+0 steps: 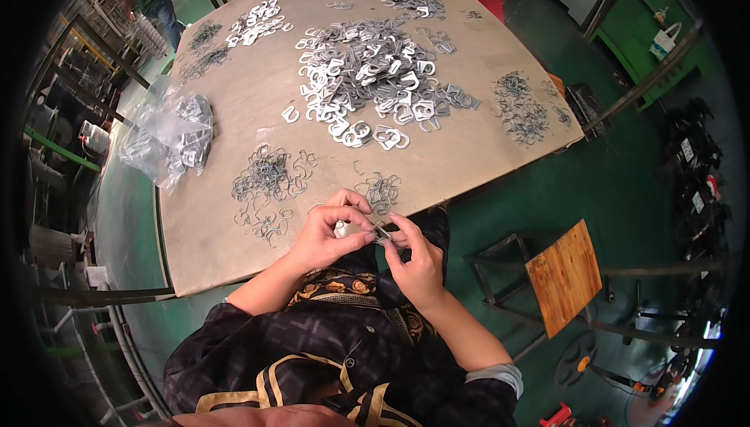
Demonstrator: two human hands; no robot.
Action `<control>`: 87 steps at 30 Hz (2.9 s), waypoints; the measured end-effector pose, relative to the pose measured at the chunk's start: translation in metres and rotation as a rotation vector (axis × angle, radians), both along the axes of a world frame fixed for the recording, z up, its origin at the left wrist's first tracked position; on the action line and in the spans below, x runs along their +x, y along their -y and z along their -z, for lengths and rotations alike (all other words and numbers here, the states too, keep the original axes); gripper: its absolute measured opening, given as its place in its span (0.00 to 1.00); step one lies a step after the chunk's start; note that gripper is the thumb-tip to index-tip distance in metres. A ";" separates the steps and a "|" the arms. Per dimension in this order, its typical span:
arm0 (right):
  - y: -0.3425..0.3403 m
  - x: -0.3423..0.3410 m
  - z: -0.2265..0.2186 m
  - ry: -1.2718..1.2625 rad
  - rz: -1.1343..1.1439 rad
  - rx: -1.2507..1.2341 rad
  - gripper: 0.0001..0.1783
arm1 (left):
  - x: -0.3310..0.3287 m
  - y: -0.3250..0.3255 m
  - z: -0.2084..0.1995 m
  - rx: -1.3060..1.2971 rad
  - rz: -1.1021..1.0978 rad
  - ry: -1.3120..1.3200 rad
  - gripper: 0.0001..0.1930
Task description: The person sits at a table and repeatedly picks up small metal hooks and wire loops, joining them by hand into assembled units. They place the finished assemblies into a hanging wire basket and continue the process with additional parts from the table.
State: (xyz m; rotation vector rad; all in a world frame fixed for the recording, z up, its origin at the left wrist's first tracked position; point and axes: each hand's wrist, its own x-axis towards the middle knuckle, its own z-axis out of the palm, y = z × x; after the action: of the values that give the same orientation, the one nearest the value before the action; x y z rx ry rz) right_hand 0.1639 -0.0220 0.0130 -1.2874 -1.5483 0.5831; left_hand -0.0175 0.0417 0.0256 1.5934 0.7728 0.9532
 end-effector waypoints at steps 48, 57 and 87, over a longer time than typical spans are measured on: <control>0.070 0.126 -0.289 -0.050 0.843 1.209 0.11 | -0.044 -0.038 0.113 0.660 -0.652 -0.262 0.06; 0.207 0.136 -0.320 0.327 1.190 1.187 0.11 | -0.053 -0.056 0.137 0.818 -0.638 -0.345 0.08; 0.550 0.019 -0.401 1.413 2.588 0.953 0.08 | -0.058 -0.061 0.140 0.829 -0.616 -0.366 0.12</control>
State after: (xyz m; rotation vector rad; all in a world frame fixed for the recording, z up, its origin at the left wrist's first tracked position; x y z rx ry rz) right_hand 0.1833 -0.5721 0.4141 -1.4987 0.3848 -2.5399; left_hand -0.0751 0.1030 -0.1141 2.3477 1.2670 1.5824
